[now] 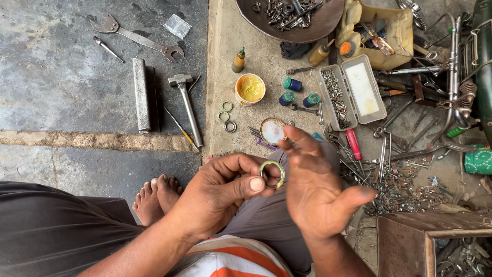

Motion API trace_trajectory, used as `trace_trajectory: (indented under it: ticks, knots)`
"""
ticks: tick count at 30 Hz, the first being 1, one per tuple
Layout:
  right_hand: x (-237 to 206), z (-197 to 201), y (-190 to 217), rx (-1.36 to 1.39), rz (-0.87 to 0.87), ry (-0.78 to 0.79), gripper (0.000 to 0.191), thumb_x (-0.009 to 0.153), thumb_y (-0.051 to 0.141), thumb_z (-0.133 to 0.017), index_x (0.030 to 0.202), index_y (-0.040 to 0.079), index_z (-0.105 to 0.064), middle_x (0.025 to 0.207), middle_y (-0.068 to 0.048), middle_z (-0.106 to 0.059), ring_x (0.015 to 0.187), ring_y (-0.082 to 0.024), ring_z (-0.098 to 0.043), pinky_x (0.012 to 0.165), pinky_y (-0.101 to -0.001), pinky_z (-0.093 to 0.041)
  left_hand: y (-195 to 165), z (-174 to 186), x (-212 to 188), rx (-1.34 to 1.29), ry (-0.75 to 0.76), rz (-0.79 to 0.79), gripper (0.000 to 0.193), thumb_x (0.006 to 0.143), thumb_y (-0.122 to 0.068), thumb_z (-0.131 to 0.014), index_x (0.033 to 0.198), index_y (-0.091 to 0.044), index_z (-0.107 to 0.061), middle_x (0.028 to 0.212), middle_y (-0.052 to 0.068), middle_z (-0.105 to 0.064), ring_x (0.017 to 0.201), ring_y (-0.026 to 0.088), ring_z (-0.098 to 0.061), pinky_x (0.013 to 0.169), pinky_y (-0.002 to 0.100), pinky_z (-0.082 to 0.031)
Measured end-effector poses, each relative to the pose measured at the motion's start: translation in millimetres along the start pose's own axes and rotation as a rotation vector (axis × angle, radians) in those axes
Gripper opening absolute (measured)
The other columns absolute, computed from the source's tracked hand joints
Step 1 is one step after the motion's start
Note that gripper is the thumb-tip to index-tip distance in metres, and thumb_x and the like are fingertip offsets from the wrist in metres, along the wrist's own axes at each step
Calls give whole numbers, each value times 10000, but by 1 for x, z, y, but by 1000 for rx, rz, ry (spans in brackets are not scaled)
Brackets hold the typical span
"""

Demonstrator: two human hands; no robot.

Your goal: The person applies grease to metal rings and inserts small ball bearings into them one by one. They handle multiple rings and bearings, placing the assembled units on the floor.

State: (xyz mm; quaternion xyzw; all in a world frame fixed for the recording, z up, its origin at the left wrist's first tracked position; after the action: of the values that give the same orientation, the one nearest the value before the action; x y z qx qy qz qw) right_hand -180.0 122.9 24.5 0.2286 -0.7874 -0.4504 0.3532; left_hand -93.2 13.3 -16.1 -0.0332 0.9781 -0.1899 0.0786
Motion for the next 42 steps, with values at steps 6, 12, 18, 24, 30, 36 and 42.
trace_trajectory:
  ticks: [6,12,18,24,30,36,42]
  knots:
    - [-21,-28,-22,210,-95,102,828,1038,794,-232,1591,239,-501,1748,-185,-276,1580,-325,-257,1321,-488,-173,8,0,-3,-130,47,83,136,965,-35,-710,1082,18,-663,1177,170,-705,1129,244,-697,1010,359,-579]
    - [-27,-30,-25,183,-77,162,815,1041,795,-232,1609,267,-485,1759,-194,-252,1582,-330,-259,1339,-491,-153,8,-5,-4,-122,90,103,138,995,-63,-697,1105,13,-662,1211,186,-696,1121,246,-689,1003,335,-574]
    - [-21,-10,-18,-70,-39,40,907,1028,834,-238,1424,132,-654,1646,-209,-352,1447,-302,-382,1270,-480,-262,10,-6,-8,-82,84,122,167,978,-86,-716,1099,17,-664,1206,179,-693,1099,231,-689,991,331,-578]
    - [-9,-10,-15,197,-115,49,920,1068,798,-239,1329,42,-694,1491,-230,-492,1343,-304,-495,1207,-457,-359,13,-7,-6,-50,92,130,167,968,-84,-723,1084,21,-667,1179,185,-700,1079,255,-698,962,335,-583]
    - [-14,-17,-24,312,-183,64,930,1030,801,-249,1368,50,-682,1545,-245,-496,1315,-292,-513,1145,-439,-392,6,-3,-6,-76,47,80,140,980,-34,-728,1086,40,-674,1175,193,-701,1050,249,-685,972,340,-576]
    - [-24,-6,-18,113,-86,-15,905,981,833,-279,1400,134,-675,1573,-225,-473,1249,-274,-509,1110,-425,-400,1,0,-1,-101,2,19,88,927,7,-733,1007,28,-702,1170,197,-703,1072,243,-693,993,366,-587]
    - [-12,-9,-12,38,-65,-86,830,1066,760,-390,1564,97,-440,1488,-241,-536,1357,-302,-530,1163,-448,-435,-25,-16,-5,513,4,-296,79,899,18,-788,914,-9,-715,1192,126,-724,1102,206,-678,982,326,-550]
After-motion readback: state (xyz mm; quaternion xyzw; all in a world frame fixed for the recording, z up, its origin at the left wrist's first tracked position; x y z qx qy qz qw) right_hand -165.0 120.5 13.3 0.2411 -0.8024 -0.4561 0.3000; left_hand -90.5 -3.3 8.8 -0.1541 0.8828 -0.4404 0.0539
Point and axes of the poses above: each hand's wrist, its own x-axis towards the middle knuckle, its own z-axis out of the back of the hand, y = z × x, the point moved 9 cm from there along x, towards the middle knuckle
